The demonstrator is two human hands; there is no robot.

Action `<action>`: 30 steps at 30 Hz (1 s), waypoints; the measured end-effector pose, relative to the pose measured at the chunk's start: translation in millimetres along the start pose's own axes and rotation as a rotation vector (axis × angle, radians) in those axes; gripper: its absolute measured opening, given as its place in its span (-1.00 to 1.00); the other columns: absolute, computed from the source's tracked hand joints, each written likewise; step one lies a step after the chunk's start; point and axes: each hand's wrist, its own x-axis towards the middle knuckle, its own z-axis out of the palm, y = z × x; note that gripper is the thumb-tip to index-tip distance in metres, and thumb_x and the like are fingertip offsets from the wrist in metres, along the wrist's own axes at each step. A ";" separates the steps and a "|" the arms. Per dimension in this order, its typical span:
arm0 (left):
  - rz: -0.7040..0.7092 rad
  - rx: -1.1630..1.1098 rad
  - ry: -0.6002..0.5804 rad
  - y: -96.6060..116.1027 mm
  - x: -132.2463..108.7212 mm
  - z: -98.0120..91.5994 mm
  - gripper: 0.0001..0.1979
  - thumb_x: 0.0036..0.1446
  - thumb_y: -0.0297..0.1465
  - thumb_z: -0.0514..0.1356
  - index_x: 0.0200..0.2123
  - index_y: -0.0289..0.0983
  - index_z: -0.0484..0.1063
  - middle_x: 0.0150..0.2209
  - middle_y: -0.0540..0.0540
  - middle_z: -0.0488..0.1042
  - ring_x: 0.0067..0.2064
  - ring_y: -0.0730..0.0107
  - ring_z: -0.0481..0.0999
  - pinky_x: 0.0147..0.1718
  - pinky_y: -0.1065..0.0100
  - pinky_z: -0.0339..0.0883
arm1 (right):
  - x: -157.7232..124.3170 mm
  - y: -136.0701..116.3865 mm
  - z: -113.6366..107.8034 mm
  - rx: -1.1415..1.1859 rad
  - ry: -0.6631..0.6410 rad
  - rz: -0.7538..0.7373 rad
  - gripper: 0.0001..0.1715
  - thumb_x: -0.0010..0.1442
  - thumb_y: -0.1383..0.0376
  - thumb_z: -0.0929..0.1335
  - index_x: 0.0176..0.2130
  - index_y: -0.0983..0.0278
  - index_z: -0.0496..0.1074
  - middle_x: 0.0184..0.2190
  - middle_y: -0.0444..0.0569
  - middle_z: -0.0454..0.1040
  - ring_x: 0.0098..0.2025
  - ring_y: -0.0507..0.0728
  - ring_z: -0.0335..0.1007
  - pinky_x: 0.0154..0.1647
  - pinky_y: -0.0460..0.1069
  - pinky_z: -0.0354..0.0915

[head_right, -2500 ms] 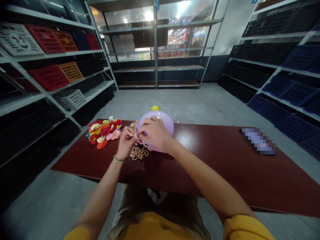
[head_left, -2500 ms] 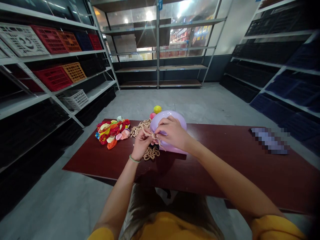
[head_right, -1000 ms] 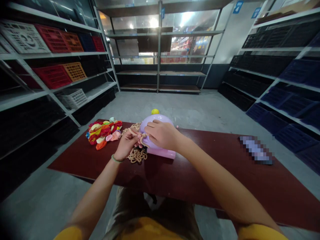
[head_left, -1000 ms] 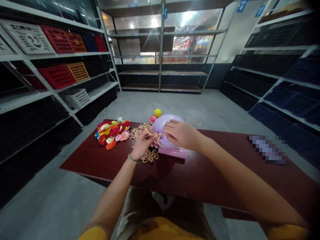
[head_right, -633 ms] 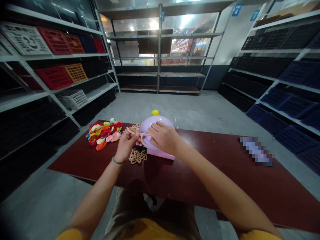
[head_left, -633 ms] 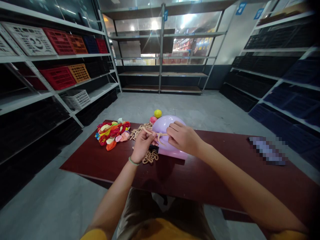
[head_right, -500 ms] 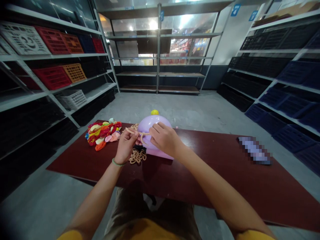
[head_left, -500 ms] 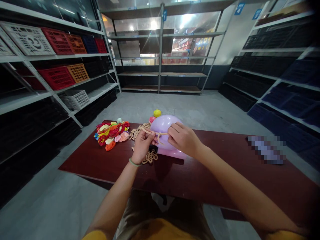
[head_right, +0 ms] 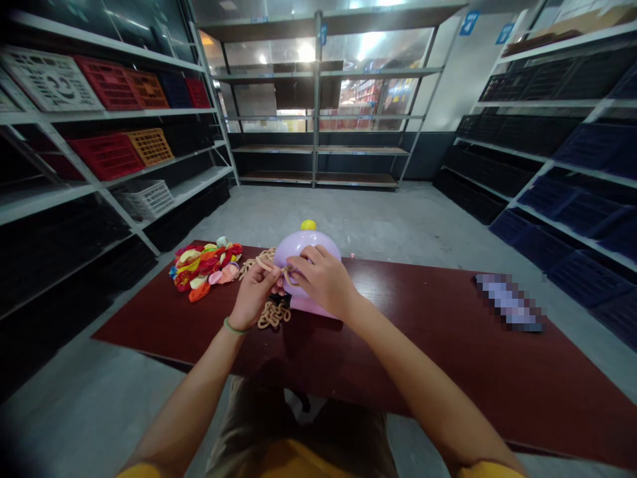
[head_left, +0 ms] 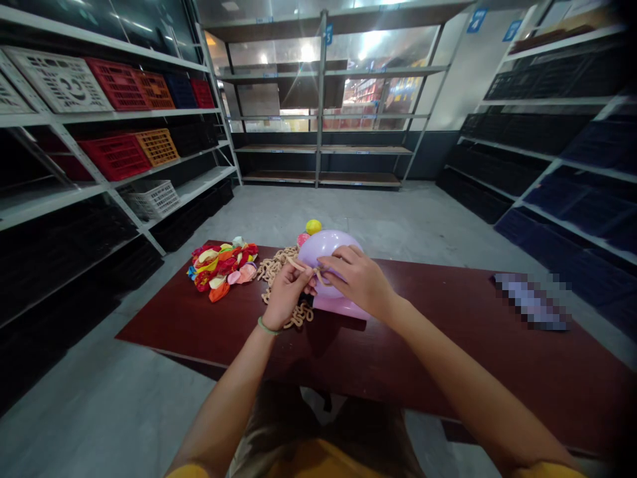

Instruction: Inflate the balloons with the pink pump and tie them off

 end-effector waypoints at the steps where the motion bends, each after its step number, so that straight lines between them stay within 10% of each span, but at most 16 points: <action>1: 0.002 0.003 0.000 -0.6 0.2 -0.4 -0.69 0.12 -0.19 0.33 -0.35 -0.29 0.35 -0.50 0.06 0.45 -0.55 0.57 0.40 -0.52 0.49 0.37 | 0.8 -0.1 0.0 -0.004 -0.003 -0.011 -0.74 0.39 0.27 0.26 -0.12 0.27 0.51 -0.24 0.06 0.46 -0.19 0.20 0.29 -0.11 0.08 0.31; 21: 0.081 0.128 0.203 -11.7 -3.7 8.8 -0.73 0.16 -0.19 0.30 -0.32 -0.26 0.37 -0.47 0.02 0.49 -0.48 0.48 0.46 -0.44 0.44 0.35 | -25.4 -2.5 9.0 -0.081 -0.002 0.000 -0.63 0.38 0.42 0.16 -0.27 0.27 0.50 -0.31 0.08 0.50 -0.23 0.21 0.32 -0.16 0.11 0.30; 27: 0.063 0.089 0.084 -12.2 -2.1 12.6 -0.75 0.16 -0.22 0.30 -0.32 -0.26 0.38 -0.46 0.02 0.48 -0.42 0.45 0.48 -0.38 0.42 0.36 | -37.2 3.9 11.4 0.190 0.253 0.216 -0.83 0.35 0.30 0.29 -0.05 0.22 0.40 -0.12 0.08 0.47 -0.09 0.21 0.36 -0.01 0.16 0.34; 30: 0.074 0.094 0.079 -14.1 -1.3 13.1 -0.76 0.17 -0.21 0.30 -0.31 -0.25 0.37 -0.45 0.02 0.48 -0.41 0.44 0.48 -0.36 0.40 0.36 | -50.5 15.9 18.3 0.409 0.478 0.541 -0.57 0.23 0.11 0.41 0.03 0.17 0.32 -0.01 0.09 0.36 -0.07 0.22 0.34 -0.06 0.18 0.39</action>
